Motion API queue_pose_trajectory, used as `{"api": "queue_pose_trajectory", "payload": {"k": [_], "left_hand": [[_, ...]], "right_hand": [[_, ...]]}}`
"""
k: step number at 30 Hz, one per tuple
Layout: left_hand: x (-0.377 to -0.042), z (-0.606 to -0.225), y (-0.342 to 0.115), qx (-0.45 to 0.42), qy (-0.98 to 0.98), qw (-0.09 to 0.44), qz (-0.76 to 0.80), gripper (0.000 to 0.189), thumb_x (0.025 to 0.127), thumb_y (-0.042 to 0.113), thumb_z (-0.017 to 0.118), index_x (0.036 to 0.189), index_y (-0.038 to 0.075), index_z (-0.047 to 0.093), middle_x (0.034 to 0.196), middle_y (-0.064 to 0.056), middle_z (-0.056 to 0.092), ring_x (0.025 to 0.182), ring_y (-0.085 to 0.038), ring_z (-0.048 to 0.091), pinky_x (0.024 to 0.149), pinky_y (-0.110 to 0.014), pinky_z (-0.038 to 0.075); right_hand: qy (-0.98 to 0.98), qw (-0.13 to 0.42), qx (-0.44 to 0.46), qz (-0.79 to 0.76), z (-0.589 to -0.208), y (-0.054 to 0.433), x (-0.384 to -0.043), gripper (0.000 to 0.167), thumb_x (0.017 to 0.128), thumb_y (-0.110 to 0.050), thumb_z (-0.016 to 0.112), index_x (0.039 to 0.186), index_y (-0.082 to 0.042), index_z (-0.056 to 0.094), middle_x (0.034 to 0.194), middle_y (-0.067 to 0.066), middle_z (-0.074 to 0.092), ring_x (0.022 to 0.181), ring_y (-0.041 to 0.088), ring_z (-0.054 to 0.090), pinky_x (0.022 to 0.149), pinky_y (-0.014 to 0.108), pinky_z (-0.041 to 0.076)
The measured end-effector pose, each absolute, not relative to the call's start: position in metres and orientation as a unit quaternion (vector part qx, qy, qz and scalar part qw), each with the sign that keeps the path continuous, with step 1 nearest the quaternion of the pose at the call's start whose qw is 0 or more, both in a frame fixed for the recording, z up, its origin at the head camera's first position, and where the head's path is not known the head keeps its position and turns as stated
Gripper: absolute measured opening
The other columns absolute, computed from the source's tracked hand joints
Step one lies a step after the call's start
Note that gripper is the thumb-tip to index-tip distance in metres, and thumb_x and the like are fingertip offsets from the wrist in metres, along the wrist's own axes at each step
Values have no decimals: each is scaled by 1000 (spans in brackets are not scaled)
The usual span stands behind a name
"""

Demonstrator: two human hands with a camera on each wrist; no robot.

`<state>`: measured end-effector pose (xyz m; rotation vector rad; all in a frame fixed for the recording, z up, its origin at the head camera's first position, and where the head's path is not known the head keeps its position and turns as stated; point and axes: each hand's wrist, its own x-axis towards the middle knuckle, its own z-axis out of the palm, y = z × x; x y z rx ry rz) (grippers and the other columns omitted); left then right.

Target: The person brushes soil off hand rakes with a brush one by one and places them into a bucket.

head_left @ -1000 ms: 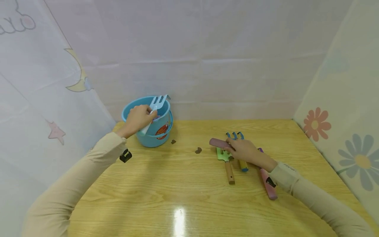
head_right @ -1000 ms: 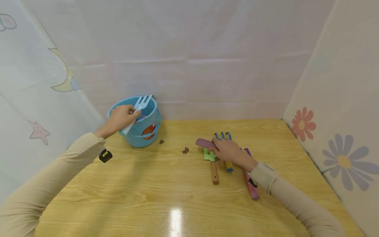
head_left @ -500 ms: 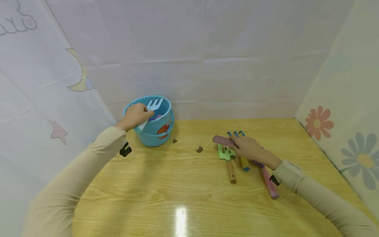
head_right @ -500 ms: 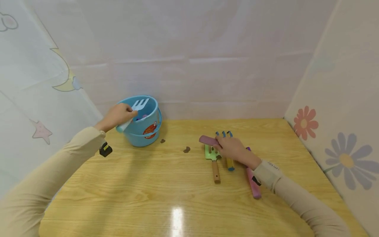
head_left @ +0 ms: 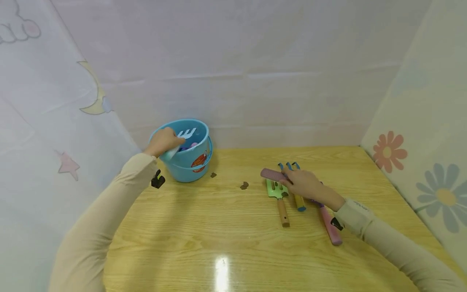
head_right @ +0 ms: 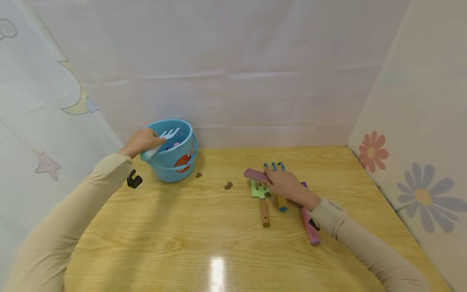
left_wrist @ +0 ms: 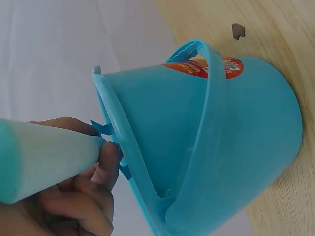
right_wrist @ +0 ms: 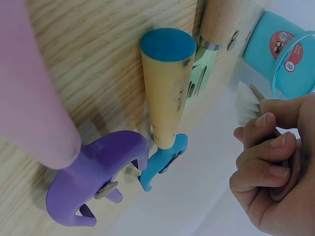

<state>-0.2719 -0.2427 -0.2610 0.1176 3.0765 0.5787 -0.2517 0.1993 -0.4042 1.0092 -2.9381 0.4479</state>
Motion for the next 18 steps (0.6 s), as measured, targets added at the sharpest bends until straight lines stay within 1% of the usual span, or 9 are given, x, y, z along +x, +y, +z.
{"api": "queue_pose_trajectory", "payload": {"k": [7,13,18], "left_hand": [[-286,-263,-236,6,987,32,158,40,92,31,60,60,13,44,54,2,41,48,-11,40,47,-26,36],[-290,-266,-234,-12,982,67,174,40,92,31,62,63,13,41,56,2,38,51,-12,41,51,-26,37],[-292,-267,-235,-17,978,85,190,39,93,28,60,64,12,41,58,2,38,53,-13,41,54,-27,38]], "right_hand": [[-935,1,323,149,-407,200,-249,35,100,-21,59,124,5,56,64,-7,51,46,7,42,43,25,32],[-937,-6,314,154,-408,200,-246,36,100,-21,59,125,5,57,69,-5,55,50,8,46,45,26,35],[-941,-6,306,148,-407,201,-246,38,100,-22,59,126,5,57,68,-5,53,48,8,44,44,26,33]]}}
